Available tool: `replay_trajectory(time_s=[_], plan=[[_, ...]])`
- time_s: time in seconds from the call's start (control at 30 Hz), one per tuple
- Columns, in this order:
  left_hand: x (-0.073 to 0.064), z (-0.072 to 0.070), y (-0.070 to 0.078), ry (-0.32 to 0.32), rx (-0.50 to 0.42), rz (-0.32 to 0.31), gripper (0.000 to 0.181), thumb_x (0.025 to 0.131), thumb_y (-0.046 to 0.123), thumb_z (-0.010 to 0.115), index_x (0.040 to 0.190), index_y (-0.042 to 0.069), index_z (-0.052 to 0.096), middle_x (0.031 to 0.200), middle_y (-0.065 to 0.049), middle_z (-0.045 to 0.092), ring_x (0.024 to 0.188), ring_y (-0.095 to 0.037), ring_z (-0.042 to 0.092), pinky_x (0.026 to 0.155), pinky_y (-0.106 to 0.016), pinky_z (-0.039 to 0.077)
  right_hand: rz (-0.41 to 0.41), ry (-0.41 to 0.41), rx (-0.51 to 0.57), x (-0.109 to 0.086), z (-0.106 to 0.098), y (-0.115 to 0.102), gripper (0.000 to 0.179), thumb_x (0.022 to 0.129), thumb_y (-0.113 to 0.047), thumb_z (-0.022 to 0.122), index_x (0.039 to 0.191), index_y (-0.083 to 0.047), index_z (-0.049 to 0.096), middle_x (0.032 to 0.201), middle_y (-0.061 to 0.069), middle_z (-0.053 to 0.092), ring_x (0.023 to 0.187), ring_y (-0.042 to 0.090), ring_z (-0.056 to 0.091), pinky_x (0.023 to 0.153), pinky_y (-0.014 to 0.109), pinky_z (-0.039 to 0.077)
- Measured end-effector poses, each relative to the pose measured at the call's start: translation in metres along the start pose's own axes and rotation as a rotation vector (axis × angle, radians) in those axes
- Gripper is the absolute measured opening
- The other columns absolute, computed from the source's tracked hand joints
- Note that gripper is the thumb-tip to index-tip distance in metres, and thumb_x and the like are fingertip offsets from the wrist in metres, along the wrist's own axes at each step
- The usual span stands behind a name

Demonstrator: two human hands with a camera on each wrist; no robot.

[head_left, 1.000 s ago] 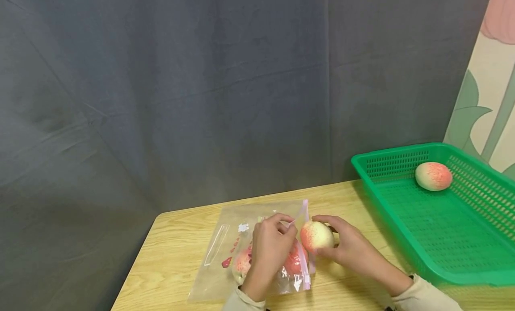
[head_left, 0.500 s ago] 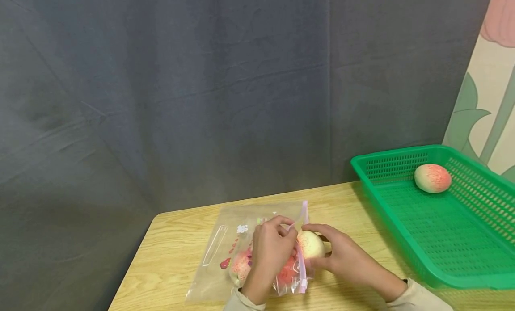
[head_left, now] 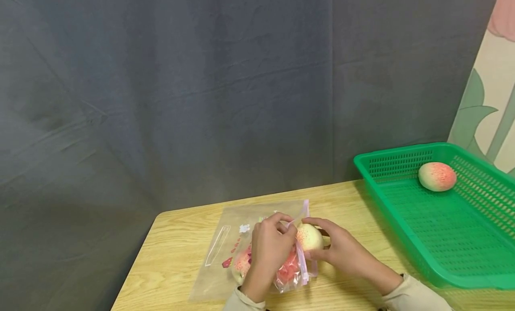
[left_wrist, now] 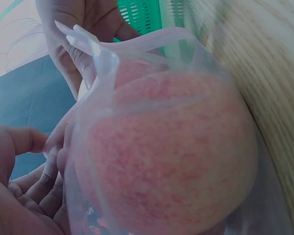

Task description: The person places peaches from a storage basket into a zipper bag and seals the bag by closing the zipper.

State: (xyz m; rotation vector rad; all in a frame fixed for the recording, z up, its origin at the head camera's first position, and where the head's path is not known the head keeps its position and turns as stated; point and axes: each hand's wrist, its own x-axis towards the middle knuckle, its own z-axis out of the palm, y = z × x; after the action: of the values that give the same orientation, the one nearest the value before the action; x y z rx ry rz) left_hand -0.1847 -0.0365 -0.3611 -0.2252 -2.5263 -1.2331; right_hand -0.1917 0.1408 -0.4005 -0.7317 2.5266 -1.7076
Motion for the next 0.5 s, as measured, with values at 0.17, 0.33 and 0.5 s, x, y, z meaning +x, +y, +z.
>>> replay_trajectory(time_s=[0.17,0.33,0.5], plan=[[-0.0001,-0.0003,0.0013,0.015,0.012,0.000,0.012,0.079,0.010,0.064,0.089,0.012,0.071,0.050,0.016,0.055,0.032,-0.001,0.042,0.034,-0.021,0.032,-0.003,-0.001,0.016,-0.0003,-0.0014,0.0017,0.069,0.072,-0.021,0.080,0.133,-0.009,0.048,0.137,0.020,0.043,0.118,0.046,0.046,0.074,0.026,0.053],[-0.0006,-0.0011,0.0032,0.001,-0.007,0.007,0.012,0.080,0.010,0.064,0.090,0.011,0.071,0.049,0.015,0.055,0.031,-0.002,0.041,0.033,-0.021,0.031,-0.048,0.005,-0.003,-0.0002,-0.0002,0.0011,0.069,0.072,-0.017,0.080,0.132,-0.007,0.049,0.134,0.019,0.046,0.113,0.041,0.050,0.073,0.026,0.053],[-0.0014,-0.0028,0.0038,-0.010,-0.017,0.014,0.013,0.081,0.010,0.063,0.092,0.011,0.071,0.049,0.015,0.055,0.029,-0.002,0.039,0.031,-0.018,0.027,-0.097,-0.036,0.001,0.0036,0.0011,-0.0012,0.068,0.074,-0.010,0.078,0.134,-0.005,0.045,0.134,0.016,0.045,0.109,0.031,0.053,0.076,0.027,0.053]])
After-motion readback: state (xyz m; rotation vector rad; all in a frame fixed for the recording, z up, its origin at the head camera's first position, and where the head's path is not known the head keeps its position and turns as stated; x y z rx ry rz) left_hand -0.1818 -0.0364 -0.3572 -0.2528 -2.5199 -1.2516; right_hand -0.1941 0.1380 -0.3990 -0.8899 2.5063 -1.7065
